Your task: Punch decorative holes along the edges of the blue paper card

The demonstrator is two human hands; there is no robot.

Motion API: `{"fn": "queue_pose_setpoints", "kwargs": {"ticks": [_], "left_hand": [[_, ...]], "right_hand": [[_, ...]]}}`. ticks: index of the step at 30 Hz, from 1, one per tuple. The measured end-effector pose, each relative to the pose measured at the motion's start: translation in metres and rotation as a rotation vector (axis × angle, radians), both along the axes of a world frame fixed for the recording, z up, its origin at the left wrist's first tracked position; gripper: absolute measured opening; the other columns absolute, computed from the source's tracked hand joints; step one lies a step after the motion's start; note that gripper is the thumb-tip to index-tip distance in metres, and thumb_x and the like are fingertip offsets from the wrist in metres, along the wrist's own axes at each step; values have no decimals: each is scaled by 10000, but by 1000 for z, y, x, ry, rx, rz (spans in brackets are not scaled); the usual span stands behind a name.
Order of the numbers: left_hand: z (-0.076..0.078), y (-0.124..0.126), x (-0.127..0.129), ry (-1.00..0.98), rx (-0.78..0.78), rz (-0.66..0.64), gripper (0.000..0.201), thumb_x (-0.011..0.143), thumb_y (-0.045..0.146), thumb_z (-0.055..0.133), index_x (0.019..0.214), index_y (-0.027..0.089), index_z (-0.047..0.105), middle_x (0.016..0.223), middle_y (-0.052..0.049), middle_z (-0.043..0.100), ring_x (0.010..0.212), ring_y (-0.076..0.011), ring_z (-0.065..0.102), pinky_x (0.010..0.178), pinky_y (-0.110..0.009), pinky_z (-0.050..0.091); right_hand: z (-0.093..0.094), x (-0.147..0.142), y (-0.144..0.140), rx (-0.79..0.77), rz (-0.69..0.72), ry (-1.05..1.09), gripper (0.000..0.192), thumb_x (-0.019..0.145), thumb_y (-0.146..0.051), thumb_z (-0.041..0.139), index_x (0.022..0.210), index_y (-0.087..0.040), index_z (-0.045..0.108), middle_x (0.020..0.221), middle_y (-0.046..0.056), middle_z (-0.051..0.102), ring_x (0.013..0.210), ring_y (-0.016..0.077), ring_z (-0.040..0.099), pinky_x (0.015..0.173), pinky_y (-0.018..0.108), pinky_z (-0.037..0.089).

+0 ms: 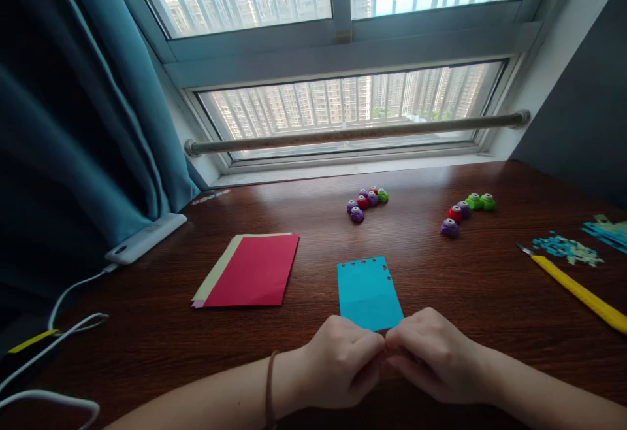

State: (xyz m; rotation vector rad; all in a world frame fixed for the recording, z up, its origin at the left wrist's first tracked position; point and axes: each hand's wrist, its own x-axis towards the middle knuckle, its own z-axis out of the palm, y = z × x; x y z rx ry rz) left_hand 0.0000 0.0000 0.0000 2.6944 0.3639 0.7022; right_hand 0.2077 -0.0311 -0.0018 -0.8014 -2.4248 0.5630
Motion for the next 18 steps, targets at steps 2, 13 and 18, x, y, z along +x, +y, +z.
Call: {"fn": "queue_pose_setpoints", "kwargs": {"ticks": [2, 13, 18], "left_hand": [[-1, 0, 0, 2, 0, -2, 131, 807, 111, 357, 750, 157, 467, 560, -10, 515, 445, -129, 469, 433, -255, 265], [-1, 0, 0, 5, 7, 6, 130, 809, 116, 356, 750, 162, 461, 562, -10, 521, 448, -129, 469, 425, -257, 280], [0, 0, 0, -10, 3, 2, 123, 799, 112, 355, 759, 175, 452, 551, -7, 522, 437, -130, 469, 418, -256, 273]], "right_hand": [[0, 0, 0, 0, -2, 3, 76, 889, -185, 411, 824, -185, 450, 674, -12, 516, 562, 128, 437, 546, 266, 292], [-1, 1, -1, -3, 3, 4, 72, 893, -190, 412, 835, -185, 454, 681, -14, 520, 568, 127, 441, 553, 263, 293], [0, 0, 0, 2, 2, 8, 78, 891, -188, 403, 831, -183, 452, 671, -9, 519, 560, 129, 441, 546, 263, 288]]}}
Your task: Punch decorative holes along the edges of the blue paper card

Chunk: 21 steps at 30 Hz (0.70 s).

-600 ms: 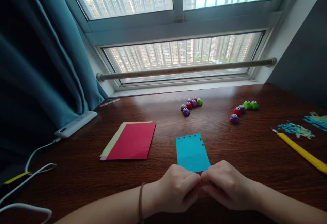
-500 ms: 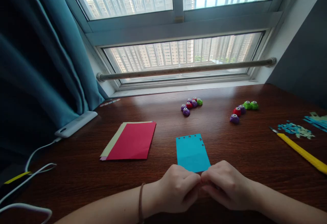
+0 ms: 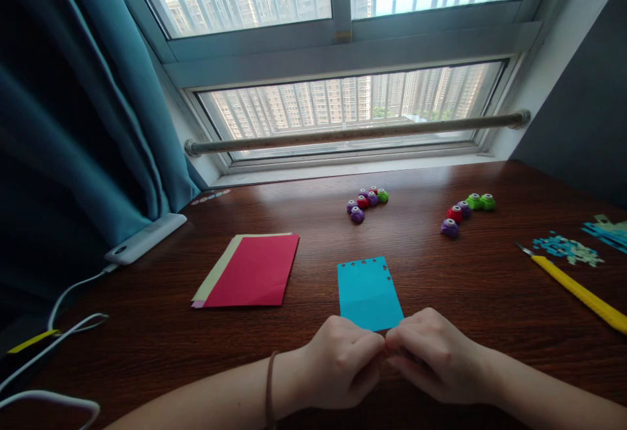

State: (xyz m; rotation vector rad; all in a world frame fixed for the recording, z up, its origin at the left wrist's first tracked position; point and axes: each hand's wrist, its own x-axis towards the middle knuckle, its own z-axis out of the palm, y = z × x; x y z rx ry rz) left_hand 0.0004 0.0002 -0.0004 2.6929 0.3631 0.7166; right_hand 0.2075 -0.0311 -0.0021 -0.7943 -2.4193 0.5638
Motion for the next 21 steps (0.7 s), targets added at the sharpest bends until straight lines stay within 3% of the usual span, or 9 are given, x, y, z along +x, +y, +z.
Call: {"fn": "queue_pose_setpoints", "kwargs": {"ticks": [15, 21], "left_hand": [[1, 0, 0, 7, 8, 4, 130, 810, 113, 355, 770, 167, 467, 572, -17, 536, 453, -133, 492, 432, -243, 294], [0, 0, 0, -38, -54, 73, 131, 835, 122, 356, 766, 167, 458, 568, -5, 510, 452, -133, 477, 442, -250, 310]], "right_hand": [[0, 0, 4, 17, 8, 26, 77, 887, -171, 415, 848, -175, 482, 684, -1, 529, 573, 128, 449, 547, 262, 302], [-2, 0, 12, 98, -92, 108, 96, 894, -206, 449, 847, -153, 513, 636, 6, 518, 555, 127, 445, 539, 256, 320]]}}
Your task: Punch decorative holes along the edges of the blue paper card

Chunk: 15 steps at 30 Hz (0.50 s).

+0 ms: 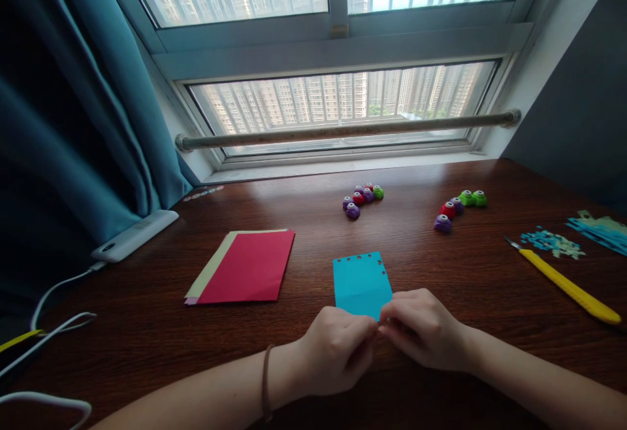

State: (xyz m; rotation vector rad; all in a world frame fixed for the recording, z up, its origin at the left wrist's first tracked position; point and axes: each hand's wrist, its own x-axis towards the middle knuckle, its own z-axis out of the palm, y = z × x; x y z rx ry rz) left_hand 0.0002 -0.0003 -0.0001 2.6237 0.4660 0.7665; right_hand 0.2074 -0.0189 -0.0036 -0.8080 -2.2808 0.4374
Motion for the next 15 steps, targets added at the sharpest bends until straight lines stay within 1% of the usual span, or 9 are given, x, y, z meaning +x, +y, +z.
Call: {"fn": "queue_pose_setpoints", "kwargs": {"ticks": [3, 5, 8, 10, 12, 14, 15], "left_hand": [[0, 0, 1, -15, -59, 95, 122, 836, 133, 375, 871, 158, 490, 573, 12, 494, 469, -124, 465, 468, -240, 314], [0, 0, 2, -18, -82, 183, 143, 836, 140, 392, 917, 161, 508, 575, 20, 491, 477, -122, 456, 486, -236, 316], [0, 0, 2, -6, -93, 270, 121, 839, 158, 415, 864, 176, 532, 583, 19, 499, 495, -124, 450, 509, -238, 323], [0, 1, 2, 8, -101, 296, 114, 840, 167, 423, 839, 179, 536, 594, 12, 506, 518, -132, 452, 527, -243, 332], [0, 3, 2, 20, -107, 326, 107, 841, 173, 431, 827, 182, 537, 611, 5, 515, 553, -143, 460, 550, -252, 342], [1, 5, 2, 33, -108, 367, 92, 839, 181, 445, 828, 186, 537, 633, 0, 524, 597, -159, 468, 572, -265, 347], [2, 6, 2, 42, -108, 390, 82, 834, 182, 455, 824, 187, 536, 645, -3, 527, 622, -168, 470, 584, -273, 350]], "right_hand": [[3, 3, 13, -12, -68, 40, 160, 876, -304, 528, 832, -151, 525, 640, 5, 530, 561, 123, 466, 535, 243, 339], [5, 5, 30, -69, -150, 68, 214, 858, -362, 565, 808, -157, 535, 641, 1, 539, 556, 121, 478, 527, 234, 354], [7, 5, 70, -179, -353, 109, 207, 851, -365, 577, 781, -172, 551, 655, -6, 570, 552, 123, 512, 531, 229, 390], [5, 2, 104, -190, -515, 84, 168, 816, -323, 624, 792, -173, 551, 727, 1, 603, 610, 137, 558, 578, 234, 427], [1, -3, 136, -169, -604, 62, 177, 776, -278, 668, 844, -157, 557, 852, 36, 612, 670, 152, 574, 647, 258, 441], [-3, -10, 162, -149, -665, 37, 275, 737, -284, 703, 930, -144, 565, 966, 78, 590, 757, 185, 576, 699, 285, 440], [-5, -14, 172, -146, -687, 23, 323, 718, -301, 717, 956, -141, 569, 988, 93, 581, 801, 208, 573, 717, 300, 437]]}}
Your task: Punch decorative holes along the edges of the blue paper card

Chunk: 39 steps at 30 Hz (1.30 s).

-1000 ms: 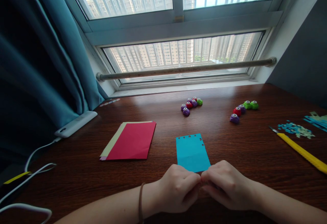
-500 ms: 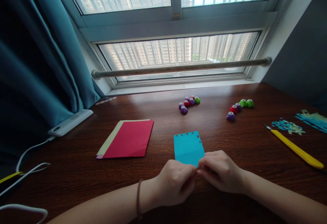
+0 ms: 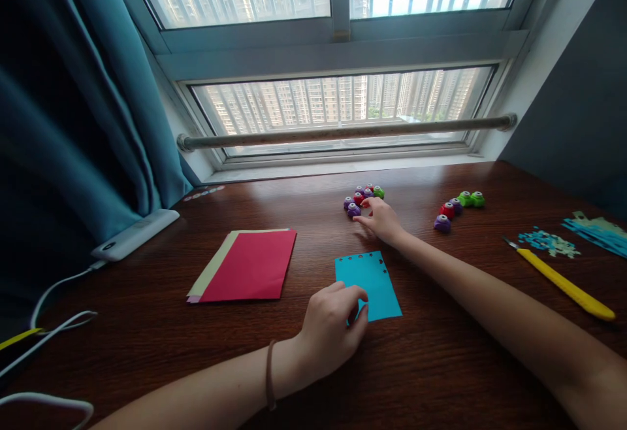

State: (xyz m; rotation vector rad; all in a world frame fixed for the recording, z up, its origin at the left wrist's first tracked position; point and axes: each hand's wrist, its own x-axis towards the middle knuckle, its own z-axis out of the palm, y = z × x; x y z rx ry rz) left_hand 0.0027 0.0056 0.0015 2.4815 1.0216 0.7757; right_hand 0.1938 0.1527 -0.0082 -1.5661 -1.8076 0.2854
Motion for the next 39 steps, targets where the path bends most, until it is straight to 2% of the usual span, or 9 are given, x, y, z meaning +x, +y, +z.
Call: {"fn": "queue_pose_setpoints", "kwargs": {"ticks": [2, 5, 9, 14, 20, 24, 29, 33, 39], "left_hand": [[1, 2, 1, 28, -22, 47, 49, 817, 175, 483, 811, 188, 530, 670, -4, 527, 675, -183, 473, 612, -287, 359], [2, 5, 1, 59, -81, 102, 33, 787, 160, 534, 782, 187, 516, 690, 3, 514, 712, -187, 477, 633, -289, 376], [4, 10, 0, 63, -102, 160, 63, 795, 186, 564, 787, 189, 501, 712, 15, 504, 692, -167, 494, 620, -270, 396], [5, 25, -5, 85, -58, 285, 114, 824, 226, 553, 901, 181, 481, 772, -3, 508, 734, -188, 510, 647, -290, 407], [-1, 45, -11, 177, -32, 393, 385, 734, 407, 685, 922, 132, 493, 927, -92, 487, 895, -288, 473, 784, -388, 392], [-4, 53, -15, 224, -82, 384, 539, 620, 505, 754, 903, 124, 498, 915, -95, 481, 883, -298, 468, 771, -381, 394], [-6, 59, -17, 209, -166, 371, 515, 577, 485, 774, 867, 156, 504, 911, -68, 486, 867, -290, 464, 739, -379, 378], [-7, 59, -17, 131, -237, 374, 461, 566, 421, 783, 835, 177, 498, 914, -52, 499, 887, -291, 460, 744, -387, 357], [-11, 56, -17, -47, -351, 336, 492, 551, 335, 793, 882, 189, 458, 907, -43, 543, 910, -281, 500, 818, -406, 358]], "right_hand": [[-4, -8, 12, -15, -39, -25, 370, 688, -325, 735, 963, -131, 582, 987, 122, 574, 869, 264, 560, 739, 340, 431], [-8, -15, 18, -37, -82, -27, 273, 707, -286, 705, 901, -122, 605, 955, 147, 578, 901, 316, 547, 746, 388, 422], [-9, -11, 10, -37, -90, 61, 152, 723, -222, 671, 843, -142, 622, 910, 110, 605, 848, 277, 572, 764, 385, 422], [-6, 14, -32, -36, -30, 286, 237, 751, -328, 655, 900, -147, 617, 857, 59, 643, 705, 194, 608, 678, 319, 480], [-11, 39, -93, -77, 77, 527, 333, 739, -379, 667, 959, -140, 594, 856, 78, 658, 760, 216, 631, 660, 318, 516], [-16, 42, -106, -69, 61, 646, 340, 726, -362, 690, 969, -145, 589, 869, 84, 658, 775, 225, 627, 684, 342, 511], [-12, 40, -109, -80, 68, 618, 306, 724, -342, 692, 940, -145, 601, 810, 64, 655, 715, 205, 619, 646, 320, 503], [-10, 39, -110, -86, 77, 611, 291, 735, -334, 681, 939, -142, 602, 776, 55, 649, 690, 196, 610, 634, 313, 495], [-11, 38, -110, -100, 79, 661, 294, 729, -325, 688, 944, -146, 595, 795, 53, 649, 725, 198, 613, 659, 308, 496]]}}
